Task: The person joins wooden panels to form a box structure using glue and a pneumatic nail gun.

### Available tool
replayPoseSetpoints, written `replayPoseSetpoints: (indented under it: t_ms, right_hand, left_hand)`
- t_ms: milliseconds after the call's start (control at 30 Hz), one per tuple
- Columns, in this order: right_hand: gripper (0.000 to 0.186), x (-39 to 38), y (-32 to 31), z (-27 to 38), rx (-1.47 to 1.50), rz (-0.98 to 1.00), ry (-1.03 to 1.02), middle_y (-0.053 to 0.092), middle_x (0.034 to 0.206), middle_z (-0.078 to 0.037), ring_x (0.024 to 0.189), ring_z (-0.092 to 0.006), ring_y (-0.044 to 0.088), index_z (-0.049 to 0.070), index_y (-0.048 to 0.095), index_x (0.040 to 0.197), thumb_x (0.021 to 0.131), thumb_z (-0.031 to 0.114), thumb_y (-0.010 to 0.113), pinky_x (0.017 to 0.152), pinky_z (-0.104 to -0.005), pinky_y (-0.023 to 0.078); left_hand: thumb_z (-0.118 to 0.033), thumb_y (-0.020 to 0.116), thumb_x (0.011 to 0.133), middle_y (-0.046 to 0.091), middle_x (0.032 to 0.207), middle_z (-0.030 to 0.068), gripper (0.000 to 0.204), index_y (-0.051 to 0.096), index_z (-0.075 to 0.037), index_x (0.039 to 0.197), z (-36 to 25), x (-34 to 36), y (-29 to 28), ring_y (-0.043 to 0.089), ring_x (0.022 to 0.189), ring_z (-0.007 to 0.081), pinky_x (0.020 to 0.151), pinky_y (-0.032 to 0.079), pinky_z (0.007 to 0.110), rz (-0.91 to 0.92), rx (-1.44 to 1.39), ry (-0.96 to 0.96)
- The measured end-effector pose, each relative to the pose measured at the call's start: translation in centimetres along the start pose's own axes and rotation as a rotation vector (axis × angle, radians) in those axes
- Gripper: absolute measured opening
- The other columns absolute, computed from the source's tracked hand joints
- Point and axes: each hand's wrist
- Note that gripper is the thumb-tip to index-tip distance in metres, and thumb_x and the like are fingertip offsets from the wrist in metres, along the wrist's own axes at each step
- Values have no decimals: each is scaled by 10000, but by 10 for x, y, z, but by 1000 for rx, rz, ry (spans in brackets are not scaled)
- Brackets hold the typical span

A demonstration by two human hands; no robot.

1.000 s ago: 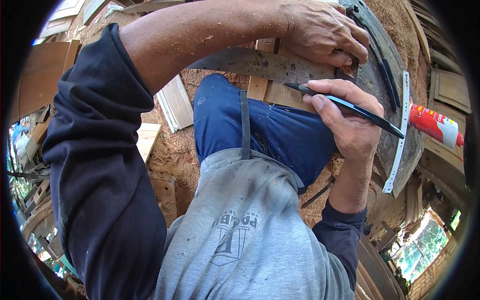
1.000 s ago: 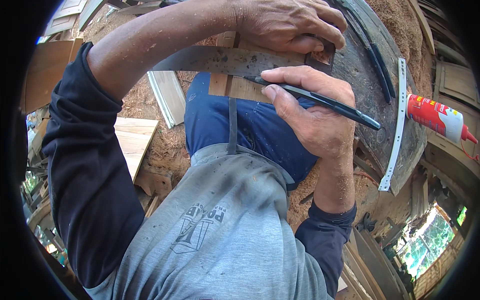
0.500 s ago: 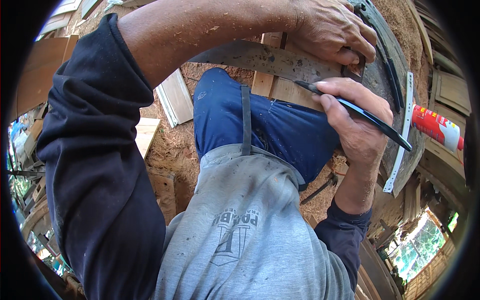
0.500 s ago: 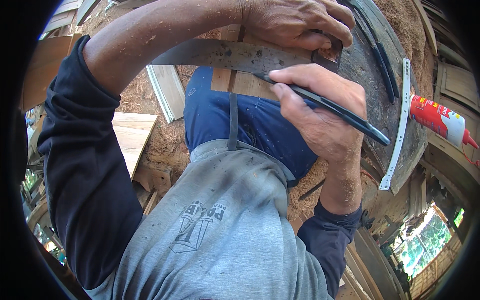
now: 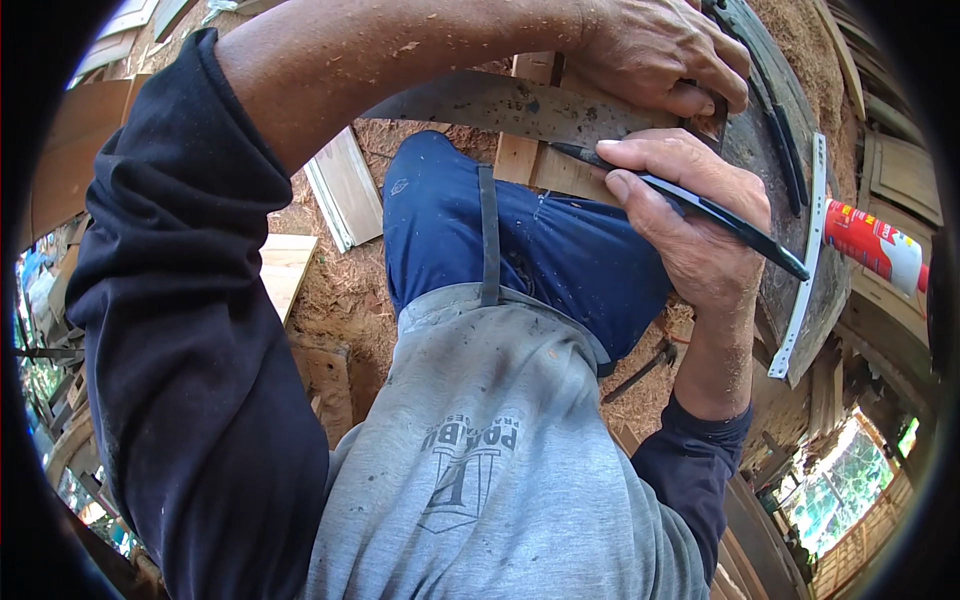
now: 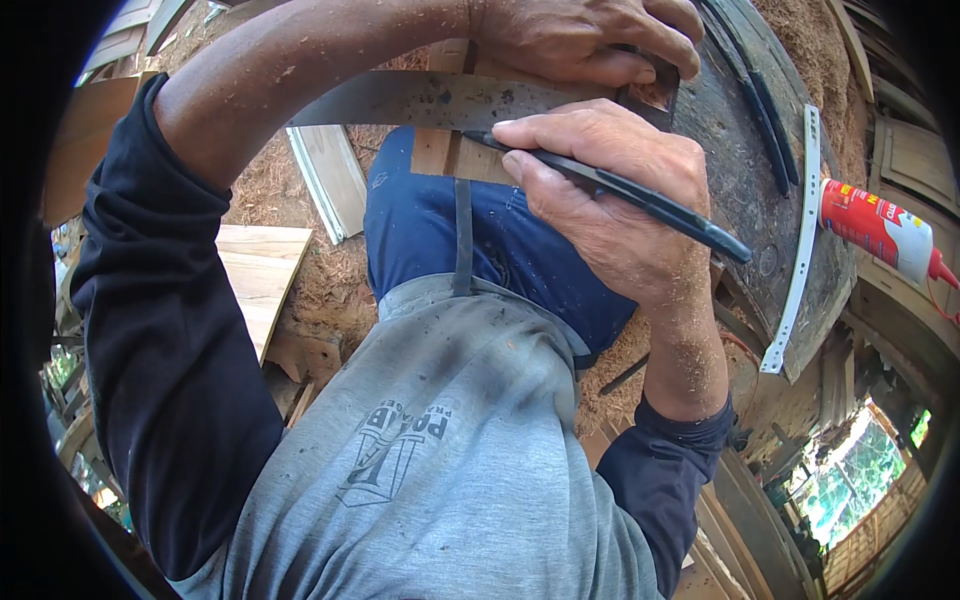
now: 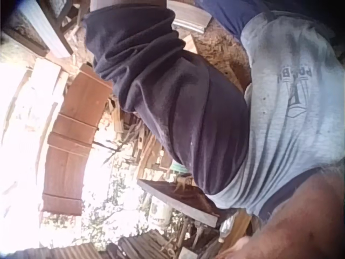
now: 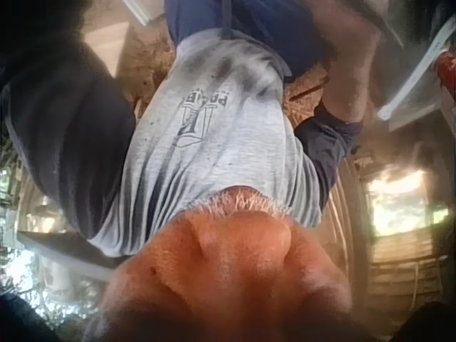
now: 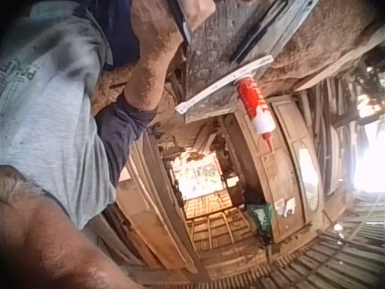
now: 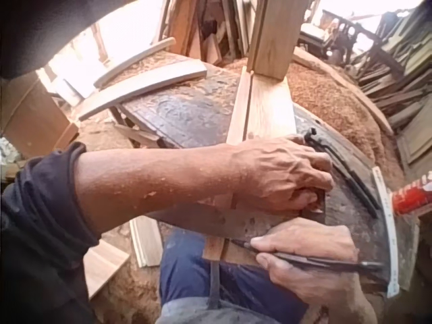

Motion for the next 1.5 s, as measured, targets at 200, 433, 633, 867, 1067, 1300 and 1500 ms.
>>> replayPoseSetpoints:
  t_ms: [200,433,633,867,1067,1300,1500]
  right_hand:
    - [142,-12,-15,3,-43,-23,90,758,892,-120,795,-198,742,-5,765,947,808,15,745,732,-289,579]
    - [137,-33,-41,8,-110,-95,227,747,869,-121,776,-175,728,-28,745,939,804,-19,724,711,-286,575]
    - [128,-36,-48,12,-161,-155,193,742,871,-123,757,-162,714,-46,737,929,811,-43,687,706,-285,575]
    - [213,0,-8,14,117,50,10,742,990,-183,885,-215,718,-52,741,1070,872,-10,672,826,-312,566]
    - [225,13,8,1,78,128,-16,755,958,-164,872,-225,731,-28,758,1070,855,12,705,788,-314,568]
    - [212,18,7,1,-8,130,-92,756,945,-161,861,-236,740,-12,764,1033,834,38,710,804,-327,577]
    - [189,13,-4,9,-67,140,-18,756,967,-163,866,-245,744,-8,755,1000,832,45,687,819,-336,579]
  left_hand:
    - [-290,541,982,630,1193,131,279,652,-88,1137,2,2,-2,618,1134,309,999,450,459,61,29,-7]
    - [-296,542,983,625,1206,126,299,653,-92,1170,1,2,0,620,1130,304,997,449,468,43,19,-11]
    - [-287,543,979,621,1176,124,285,652,-90,1154,1,3,-2,623,1115,305,974,455,472,37,15,-9]
    - [-291,566,969,616,1103,120,237,641,-87,1062,-3,3,-2,634,1028,308,928,462,459,-10,3,20]
    - [-312,560,977,597,1023,109,224,621,-97,953,-5,1,-3,631,967,301,891,478,435,-23,45,6]
    - [-356,505,1013,617,1315,47,345,636,-187,1284,2,5,8,587,1260,214,1082,436,474,126,217,-19]
    - [-324,493,1003,617,1303,61,312,643,-171,1228,5,4,15,595,1246,225,1065,435,478,47,186,-7]
Point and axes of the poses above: each hand's wrist, its own x-axis towards the middle knuckle, its own y-axis out of the palm, z = x × y
